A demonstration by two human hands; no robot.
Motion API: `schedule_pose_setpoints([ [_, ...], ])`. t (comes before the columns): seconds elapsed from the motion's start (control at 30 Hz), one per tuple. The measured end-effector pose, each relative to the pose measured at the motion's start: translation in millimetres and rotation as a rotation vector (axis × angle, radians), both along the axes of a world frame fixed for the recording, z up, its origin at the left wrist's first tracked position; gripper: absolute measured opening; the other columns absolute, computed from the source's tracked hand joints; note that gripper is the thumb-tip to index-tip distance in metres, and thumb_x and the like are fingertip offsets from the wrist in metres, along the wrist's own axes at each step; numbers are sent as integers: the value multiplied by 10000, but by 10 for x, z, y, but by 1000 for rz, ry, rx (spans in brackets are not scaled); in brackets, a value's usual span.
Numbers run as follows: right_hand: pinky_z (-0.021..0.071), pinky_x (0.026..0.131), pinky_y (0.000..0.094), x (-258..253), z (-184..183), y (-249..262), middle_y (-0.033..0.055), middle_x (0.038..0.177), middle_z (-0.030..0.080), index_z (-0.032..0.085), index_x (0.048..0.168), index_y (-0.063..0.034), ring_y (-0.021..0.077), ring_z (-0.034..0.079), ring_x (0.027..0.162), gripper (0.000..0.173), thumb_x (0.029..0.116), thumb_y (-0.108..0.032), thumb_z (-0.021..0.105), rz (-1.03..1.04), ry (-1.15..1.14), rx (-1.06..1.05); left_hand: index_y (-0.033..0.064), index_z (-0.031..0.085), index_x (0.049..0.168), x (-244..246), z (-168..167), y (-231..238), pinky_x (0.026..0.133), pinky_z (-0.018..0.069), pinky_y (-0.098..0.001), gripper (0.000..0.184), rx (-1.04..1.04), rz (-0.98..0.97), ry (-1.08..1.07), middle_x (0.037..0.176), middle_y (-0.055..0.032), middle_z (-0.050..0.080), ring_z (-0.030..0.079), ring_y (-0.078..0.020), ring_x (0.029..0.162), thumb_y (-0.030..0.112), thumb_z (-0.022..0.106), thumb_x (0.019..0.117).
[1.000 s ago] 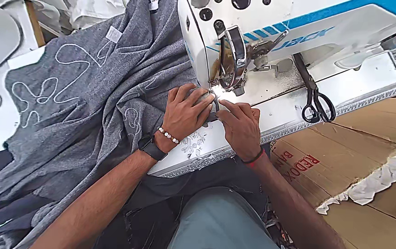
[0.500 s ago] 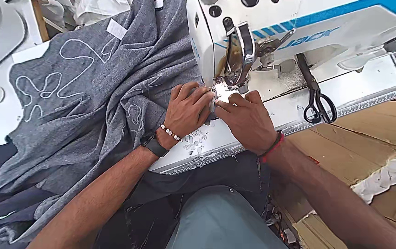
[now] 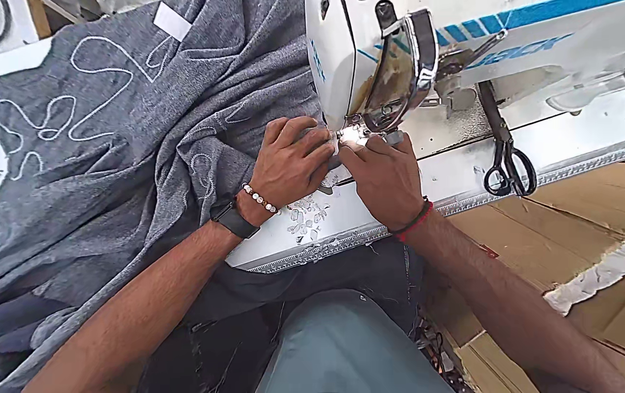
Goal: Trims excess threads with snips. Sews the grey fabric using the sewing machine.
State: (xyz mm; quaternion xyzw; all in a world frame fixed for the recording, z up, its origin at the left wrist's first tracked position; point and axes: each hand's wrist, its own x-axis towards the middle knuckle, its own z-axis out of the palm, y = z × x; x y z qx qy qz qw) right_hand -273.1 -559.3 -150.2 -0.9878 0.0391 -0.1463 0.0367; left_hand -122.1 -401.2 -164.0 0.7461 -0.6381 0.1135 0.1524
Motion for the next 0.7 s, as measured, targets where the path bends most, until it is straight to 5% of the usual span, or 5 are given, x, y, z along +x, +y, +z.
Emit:
schedule_pose_setpoints([
  [0.13, 423, 834, 454, -115, -140, -26, -56, 1299, 713, 766, 1128, -250, 231, 634, 1078, 248, 1055, -218, 531, -122, -46, 125, 207, 721, 1267, 26, -13, -2, 1076, 366, -502, 330, 16, -45, 3, 1278, -50, 684, 553, -309, 1258, 279, 521, 1014],
  [0.23, 399, 796, 501, -180, -75, -24, 94, 1237, 630, 770, 1150, -280, 325, 550, 1093, 264, 1013, -320, 548, -171, 21, 145, 279, 702, 1321, 66, -51, -10, 1075, 359, -493, 353, 19, -64, 20, 1281, -48, 679, 550, -303, 1248, 303, 525, 1017],
  [0.33, 392, 772, 480, -150, -4, -54, 96, 1120, 651, 751, 1190, -333, 318, 566, 1076, 291, 996, -286, 540, -162, 98, 93, 307, 697, 1326, 118, -68, -30, 1069, 354, -495, 360, 21, -65, 22, 1291, -49, 676, 546, -308, 1252, 306, 513, 1018],
  [0.7, 394, 750, 502, 13, 203, -183, 106, 922, 660, 691, 1338, -286, 334, 613, 923, 395, 1025, -135, 504, -30, 237, -43, 239, 748, 1237, 264, -47, -60, 1079, 353, -481, 303, -24, -110, 34, 1265, 1, 716, 558, -278, 1276, 242, 540, 1016],
])
